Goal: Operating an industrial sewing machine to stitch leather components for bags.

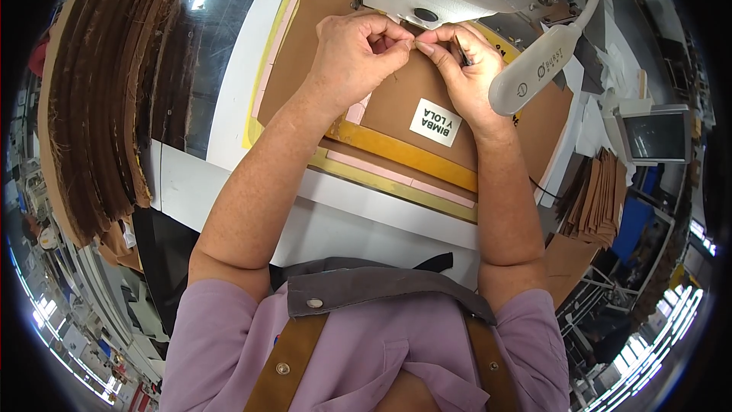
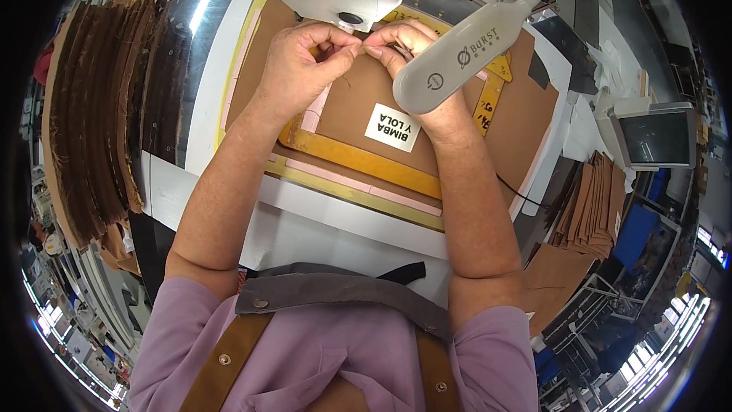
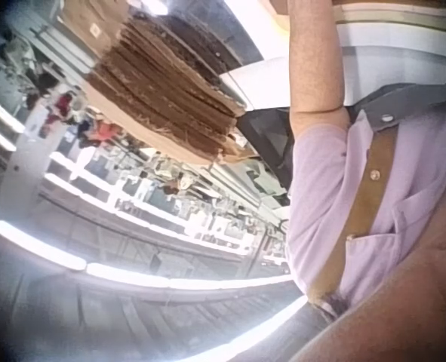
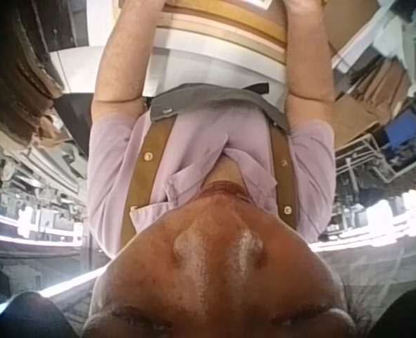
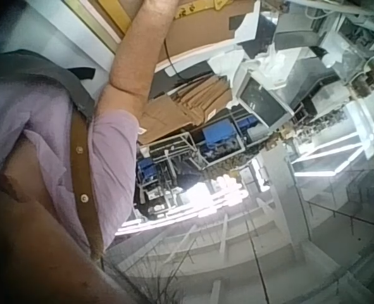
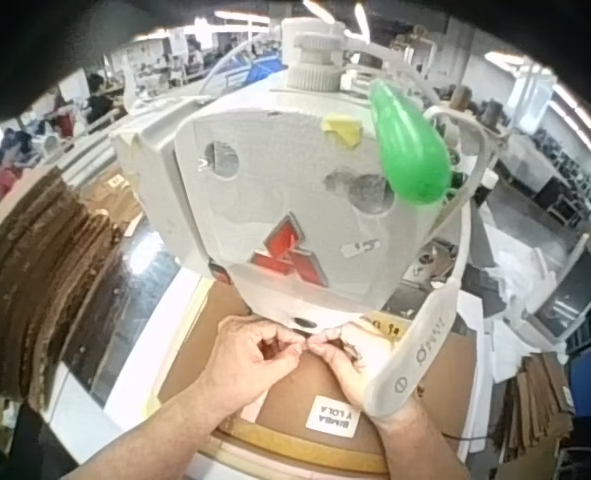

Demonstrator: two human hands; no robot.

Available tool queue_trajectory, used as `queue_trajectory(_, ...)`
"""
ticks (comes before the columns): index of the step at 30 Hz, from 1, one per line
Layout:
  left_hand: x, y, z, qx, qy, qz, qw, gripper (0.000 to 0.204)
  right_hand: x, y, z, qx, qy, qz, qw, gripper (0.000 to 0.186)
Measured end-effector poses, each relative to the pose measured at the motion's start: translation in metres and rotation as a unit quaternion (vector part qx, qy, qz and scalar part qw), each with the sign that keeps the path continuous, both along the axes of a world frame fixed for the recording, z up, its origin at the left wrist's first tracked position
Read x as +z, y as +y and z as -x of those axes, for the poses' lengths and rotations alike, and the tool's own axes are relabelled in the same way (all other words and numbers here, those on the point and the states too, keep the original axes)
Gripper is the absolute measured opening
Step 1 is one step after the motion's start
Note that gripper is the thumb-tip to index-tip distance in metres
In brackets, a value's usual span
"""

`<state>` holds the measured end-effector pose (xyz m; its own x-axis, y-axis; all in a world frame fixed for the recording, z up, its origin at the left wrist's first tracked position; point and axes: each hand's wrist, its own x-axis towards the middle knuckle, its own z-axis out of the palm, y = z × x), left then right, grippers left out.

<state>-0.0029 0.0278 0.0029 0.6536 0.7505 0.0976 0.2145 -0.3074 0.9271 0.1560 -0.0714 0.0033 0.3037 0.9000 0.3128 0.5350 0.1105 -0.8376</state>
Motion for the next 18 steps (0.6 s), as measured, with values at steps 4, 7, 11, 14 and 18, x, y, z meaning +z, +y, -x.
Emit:
queue_trajectory(4, -0.0027, -0.0004, -0.0018, 0.025, -0.011, 0.053, 0.998, 0.010, -0.0011, 0.0007, -0.0012, 0.010, -0.010, -0.017, 1.000, 0.009)
queue_trajectory(7, -0.0031, 0.0000, -0.0018, 0.023, -0.002, 0.056, 0.998, 0.011, 0.0012, -0.0004, -0.0003, 0.010, -0.003, -0.013, 1.000, 0.009)
queue_trajectory(11, -0.0010, 0.0016, 0.0017, 0.014, -0.004, 0.069, 0.998, 0.011, 0.0013, 0.0007, -0.0006, 0.016, -0.008, -0.016, 1.000, 0.009)
queue_trajectory(14, 0.0010, 0.0010, 0.0022, 0.004, -0.011, 0.071, 0.997, 0.012, 0.0005, 0.0009, -0.0011, 0.019, -0.005, -0.028, 0.999, 0.009)
queue_trajectory(18, 0.0007, -0.0004, 0.0005, 0.006, -0.016, 0.031, 0.999, 0.012, 0.0010, -0.0006, 0.0019, 0.000, 0.005, -0.014, 1.000, 0.009)
